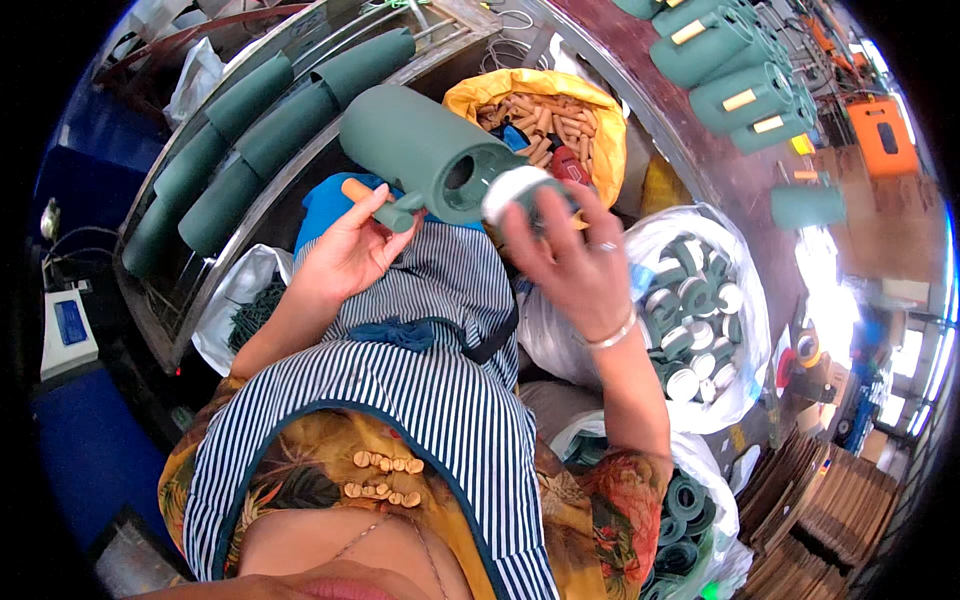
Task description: The person fits wooden handles into green plastic bases, uses a power drill to secure them, wipes the assembled parts with a blue cloth, and places them on a metal rack.
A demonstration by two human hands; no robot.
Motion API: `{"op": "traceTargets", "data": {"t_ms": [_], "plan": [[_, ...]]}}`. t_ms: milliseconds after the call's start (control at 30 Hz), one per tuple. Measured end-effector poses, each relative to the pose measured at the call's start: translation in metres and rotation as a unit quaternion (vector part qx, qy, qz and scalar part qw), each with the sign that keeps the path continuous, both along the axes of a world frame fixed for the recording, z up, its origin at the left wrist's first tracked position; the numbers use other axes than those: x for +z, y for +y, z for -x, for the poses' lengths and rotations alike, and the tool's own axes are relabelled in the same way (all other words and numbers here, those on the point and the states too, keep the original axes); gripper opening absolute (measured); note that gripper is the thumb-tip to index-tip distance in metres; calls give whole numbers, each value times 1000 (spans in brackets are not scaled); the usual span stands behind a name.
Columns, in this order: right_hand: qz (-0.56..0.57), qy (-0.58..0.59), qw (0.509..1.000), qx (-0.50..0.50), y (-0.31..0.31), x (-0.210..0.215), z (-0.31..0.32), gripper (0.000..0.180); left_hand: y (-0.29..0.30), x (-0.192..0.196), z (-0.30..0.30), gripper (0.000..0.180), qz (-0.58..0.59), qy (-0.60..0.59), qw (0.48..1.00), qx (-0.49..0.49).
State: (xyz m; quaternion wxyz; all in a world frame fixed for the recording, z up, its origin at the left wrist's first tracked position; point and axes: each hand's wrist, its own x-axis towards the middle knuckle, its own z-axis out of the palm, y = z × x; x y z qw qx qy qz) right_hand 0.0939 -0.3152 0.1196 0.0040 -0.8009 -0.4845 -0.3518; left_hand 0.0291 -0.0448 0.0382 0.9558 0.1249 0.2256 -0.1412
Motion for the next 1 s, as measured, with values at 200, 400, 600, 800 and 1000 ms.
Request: {"op": "traceTargets", "data": {"t_ms": [200,400,600,800,1000], "plan": [[116,-29,987,104,38,11,-15,58,-2,14,11,29,-11,-22,1000,-1],[144,-12,984,105,47,20,-24,57,5,16,4,32,12,-13,1000,-6],[130,-15,989,75,59,20,-24,54,12,19,0,32,22,-29,999,-6],[166,-49,973,152,58,31,-40,56,9,27,-5,38,14,1,1000,7],[187,-61,965,173,58,40,-47,51,15,21,-9,32,59,-18,998,-19]]}}
